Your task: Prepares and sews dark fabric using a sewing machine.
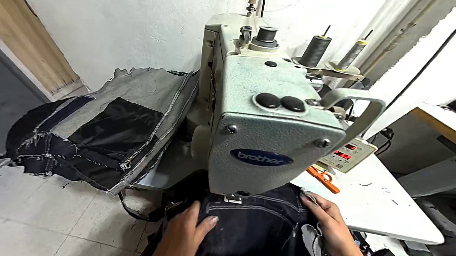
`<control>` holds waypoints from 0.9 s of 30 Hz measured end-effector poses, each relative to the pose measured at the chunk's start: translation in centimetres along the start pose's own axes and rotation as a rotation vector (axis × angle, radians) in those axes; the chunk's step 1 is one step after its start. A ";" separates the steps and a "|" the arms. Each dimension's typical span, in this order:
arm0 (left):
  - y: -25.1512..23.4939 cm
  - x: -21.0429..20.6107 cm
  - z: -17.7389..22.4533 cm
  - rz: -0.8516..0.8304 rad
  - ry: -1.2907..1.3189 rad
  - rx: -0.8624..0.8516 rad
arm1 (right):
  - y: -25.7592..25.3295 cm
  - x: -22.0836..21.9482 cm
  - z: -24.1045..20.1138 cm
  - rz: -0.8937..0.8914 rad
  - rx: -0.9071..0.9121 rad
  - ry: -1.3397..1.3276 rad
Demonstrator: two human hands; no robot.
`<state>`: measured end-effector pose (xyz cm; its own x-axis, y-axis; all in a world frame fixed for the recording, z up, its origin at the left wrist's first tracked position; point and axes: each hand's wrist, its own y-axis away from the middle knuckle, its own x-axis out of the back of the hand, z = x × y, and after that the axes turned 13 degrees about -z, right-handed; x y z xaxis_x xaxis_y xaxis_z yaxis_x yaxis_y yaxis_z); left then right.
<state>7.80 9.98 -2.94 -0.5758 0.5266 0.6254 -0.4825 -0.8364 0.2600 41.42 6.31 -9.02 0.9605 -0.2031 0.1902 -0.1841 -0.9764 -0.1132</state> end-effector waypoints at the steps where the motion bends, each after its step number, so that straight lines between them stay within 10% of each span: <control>1: 0.8 0.7 -1.5 0.020 0.072 0.013 | -0.5 -0.8 -0.6 -0.038 0.065 0.068; 7: 2.9 3.9 -9.3 0.233 0.210 -0.059 | -5.8 -7.5 -1.5 -0.028 0.424 0.792; 12: 1.8 3.3 -9.4 0.248 0.176 -0.198 | -7.9 -4.8 1.4 -0.135 0.547 0.840; 27: 0.1 4.3 -11.9 0.267 0.147 -0.218 | -3.9 -6.0 -1.0 -0.120 0.169 0.722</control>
<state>-2.55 13.92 -8.97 -0.7815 0.3238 0.5334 -0.4228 -0.9034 -0.0710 36.10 11.22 -8.71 0.5859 -0.1507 0.7963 0.0041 -0.9820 -0.1889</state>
